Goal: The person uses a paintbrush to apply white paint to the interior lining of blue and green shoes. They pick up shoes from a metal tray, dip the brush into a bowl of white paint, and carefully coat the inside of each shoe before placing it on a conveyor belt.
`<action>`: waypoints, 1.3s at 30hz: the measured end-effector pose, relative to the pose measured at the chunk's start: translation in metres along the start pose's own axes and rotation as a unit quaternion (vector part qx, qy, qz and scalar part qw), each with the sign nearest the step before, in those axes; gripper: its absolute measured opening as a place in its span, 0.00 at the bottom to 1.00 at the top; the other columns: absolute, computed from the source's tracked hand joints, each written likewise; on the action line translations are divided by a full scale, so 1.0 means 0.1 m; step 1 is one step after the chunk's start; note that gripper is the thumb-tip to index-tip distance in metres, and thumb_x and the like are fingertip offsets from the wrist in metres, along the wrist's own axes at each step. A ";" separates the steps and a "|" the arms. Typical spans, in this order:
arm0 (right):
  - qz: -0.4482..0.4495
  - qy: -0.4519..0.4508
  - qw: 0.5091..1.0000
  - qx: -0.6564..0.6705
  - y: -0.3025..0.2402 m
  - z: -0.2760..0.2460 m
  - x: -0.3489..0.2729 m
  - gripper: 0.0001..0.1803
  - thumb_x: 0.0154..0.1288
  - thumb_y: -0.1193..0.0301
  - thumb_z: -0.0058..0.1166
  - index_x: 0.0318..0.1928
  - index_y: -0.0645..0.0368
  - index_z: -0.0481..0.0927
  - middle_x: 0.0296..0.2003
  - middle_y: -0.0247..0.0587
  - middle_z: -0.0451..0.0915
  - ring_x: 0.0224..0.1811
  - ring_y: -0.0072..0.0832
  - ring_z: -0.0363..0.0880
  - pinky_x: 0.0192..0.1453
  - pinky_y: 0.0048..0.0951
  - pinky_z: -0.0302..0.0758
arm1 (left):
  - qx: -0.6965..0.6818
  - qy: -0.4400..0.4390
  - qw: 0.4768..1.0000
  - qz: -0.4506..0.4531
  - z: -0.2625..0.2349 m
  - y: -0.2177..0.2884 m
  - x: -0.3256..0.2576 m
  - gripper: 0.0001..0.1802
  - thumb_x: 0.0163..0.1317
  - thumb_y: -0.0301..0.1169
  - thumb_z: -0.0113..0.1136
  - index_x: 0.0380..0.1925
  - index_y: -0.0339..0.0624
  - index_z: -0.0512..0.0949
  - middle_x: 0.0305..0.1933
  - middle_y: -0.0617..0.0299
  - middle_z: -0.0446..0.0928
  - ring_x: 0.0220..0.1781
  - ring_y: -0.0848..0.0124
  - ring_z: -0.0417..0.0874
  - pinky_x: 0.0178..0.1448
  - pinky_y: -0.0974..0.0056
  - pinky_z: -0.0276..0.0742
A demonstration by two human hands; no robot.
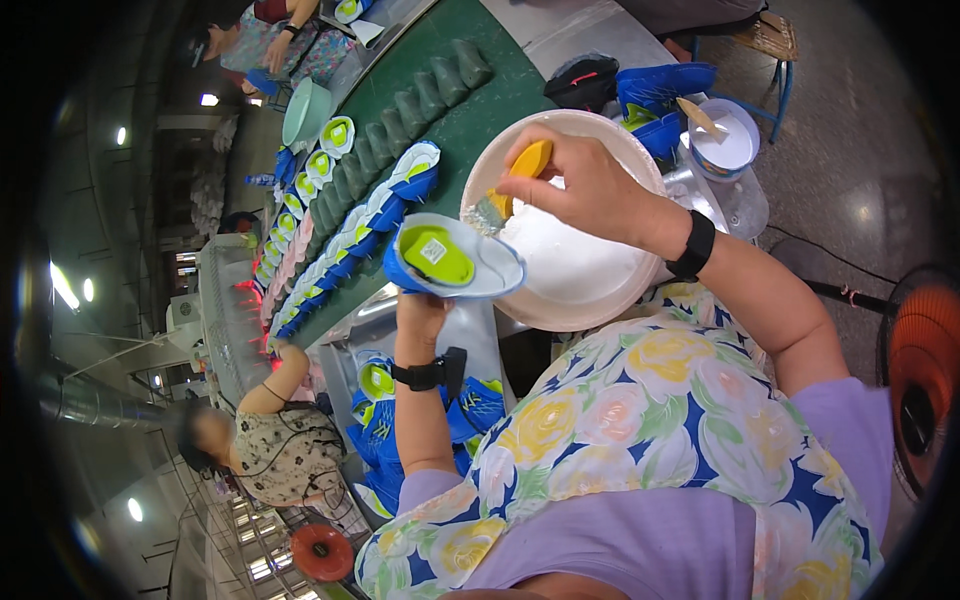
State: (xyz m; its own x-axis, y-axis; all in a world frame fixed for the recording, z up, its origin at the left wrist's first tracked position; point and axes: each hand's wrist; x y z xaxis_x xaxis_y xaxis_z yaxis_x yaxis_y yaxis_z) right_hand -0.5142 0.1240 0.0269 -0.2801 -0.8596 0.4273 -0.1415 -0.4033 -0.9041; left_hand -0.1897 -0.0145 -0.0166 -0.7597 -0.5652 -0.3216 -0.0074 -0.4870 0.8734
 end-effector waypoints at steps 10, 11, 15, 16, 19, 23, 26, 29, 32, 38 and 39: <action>-0.147 -0.088 0.982 -0.077 0.01 0.26 0.14 0.12 0.66 0.64 0.61 0.41 0.58 0.75 0.32 0.48 0.82 0.32 0.46 0.83 0.34 0.36 0.79 | -0.359 -0.008 0.929 -0.087 0.60 -0.36 0.00 0.32 0.70 0.51 0.49 0.65 0.41 0.68 0.63 0.52 0.74 0.62 0.57 0.78 0.64 0.50 0.77; -0.115 -0.089 0.986 -0.085 0.02 0.22 0.14 0.13 0.66 0.64 0.60 0.41 0.58 0.75 0.31 0.49 0.82 0.31 0.46 0.83 0.34 0.36 0.79 | -0.341 0.000 0.937 -0.075 0.58 -0.36 0.00 0.32 0.70 0.52 0.49 0.65 0.41 0.68 0.63 0.52 0.74 0.62 0.57 0.78 0.64 0.50 0.77; 0.011 -0.122 0.986 -0.114 0.03 -0.01 0.10 0.14 0.65 0.64 0.60 0.41 0.61 0.76 0.26 0.52 0.82 0.27 0.47 0.82 0.32 0.36 0.77 | -0.214 0.046 0.976 0.005 0.58 -0.30 -0.01 0.30 0.70 0.48 0.51 0.65 0.42 0.67 0.63 0.54 0.74 0.62 0.58 0.78 0.64 0.52 0.77; 0.048 -0.147 0.981 -0.120 0.05 -0.06 0.08 0.14 0.65 0.63 0.60 0.42 0.61 0.76 0.26 0.52 0.81 0.27 0.46 0.82 0.32 0.36 0.77 | -0.179 0.056 0.982 0.026 0.59 -0.27 -0.01 0.29 0.70 0.47 0.52 0.65 0.43 0.67 0.63 0.54 0.74 0.62 0.59 0.78 0.64 0.52 0.78; 0.047 -0.141 0.980 -0.131 0.04 -0.19 0.07 0.15 0.66 0.64 0.60 0.43 0.62 0.77 0.27 0.51 0.81 0.27 0.43 0.82 0.31 0.33 0.75 | -0.120 0.102 0.987 0.034 0.56 -0.23 0.03 0.26 0.71 0.43 0.52 0.65 0.45 0.68 0.63 0.57 0.75 0.61 0.62 0.78 0.63 0.54 0.78; -0.127 -0.083 0.985 -0.088 -0.03 -0.09 0.11 0.09 0.67 0.67 0.57 0.42 0.58 0.79 0.36 0.46 0.81 0.36 0.41 0.81 0.39 0.35 0.77 | -0.115 0.062 0.990 0.057 0.53 -0.20 0.06 0.25 0.72 0.43 0.50 0.66 0.46 0.68 0.62 0.59 0.75 0.61 0.63 0.78 0.64 0.55 0.77; -0.169 -0.164 0.958 -0.167 0.03 -0.05 0.06 0.08 0.66 0.68 0.57 0.42 0.57 0.79 0.37 0.45 0.79 0.40 0.43 0.80 0.43 0.40 0.77 | -0.052 0.092 0.988 0.112 0.56 -0.12 0.08 0.25 0.73 0.43 0.50 0.65 0.46 0.68 0.62 0.59 0.75 0.62 0.64 0.78 0.65 0.55 0.76; -0.134 -0.180 0.958 -0.177 0.13 -0.18 0.01 0.09 0.67 0.67 0.56 0.42 0.59 0.79 0.36 0.45 0.79 0.41 0.43 0.79 0.44 0.40 0.77 | 0.091 0.147 0.966 0.194 0.43 -0.10 0.19 0.24 0.74 0.42 0.47 0.65 0.46 0.68 0.63 0.58 0.73 0.63 0.63 0.76 0.66 0.56 0.74; -0.087 -0.096 0.982 -0.135 0.18 -0.27 -0.08 0.09 0.65 0.70 0.61 0.41 0.61 0.78 0.37 0.46 0.81 0.41 0.43 0.81 0.45 0.37 0.77 | 0.014 0.222 0.962 0.158 0.01 -0.04 0.38 0.19 0.70 0.31 0.51 0.60 0.45 0.70 0.60 0.55 0.74 0.59 0.60 0.78 0.54 0.56 0.78; 0.033 -0.047 0.993 -0.106 0.40 -0.30 -0.32 0.11 0.63 0.74 0.63 0.43 0.61 0.77 0.39 0.46 0.83 0.41 0.38 0.83 0.47 0.32 0.77 | -0.006 0.269 0.960 0.083 -0.92 -0.11 1.26 0.09 0.72 0.33 0.50 0.48 0.47 0.71 0.37 0.65 0.74 0.33 0.72 0.72 0.34 0.68 0.68; 0.056 -0.045 0.991 -0.111 0.46 -0.32 -0.39 0.11 0.63 0.74 0.63 0.43 0.61 0.76 0.39 0.45 0.83 0.41 0.38 0.84 0.47 0.32 0.77 | -0.024 0.282 0.956 0.081 -0.83 -0.13 1.48 0.10 0.72 0.33 0.49 0.50 0.47 0.71 0.38 0.64 0.75 0.34 0.71 0.74 0.36 0.67 0.72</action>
State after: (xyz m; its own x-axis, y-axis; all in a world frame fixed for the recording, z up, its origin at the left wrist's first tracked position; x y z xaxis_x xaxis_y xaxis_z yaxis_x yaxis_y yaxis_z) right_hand -0.5401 0.1487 -0.0311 -0.2223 -0.9235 0.3125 -0.3226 -0.2328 -0.9175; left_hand -0.2485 -0.1471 -0.1060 -0.2776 -0.8984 -0.3404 0.1208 -0.3841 0.9153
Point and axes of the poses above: each hand's wrist, its own x-axis towards the middle knuckle, its own z-axis out of the palm, y = z × x
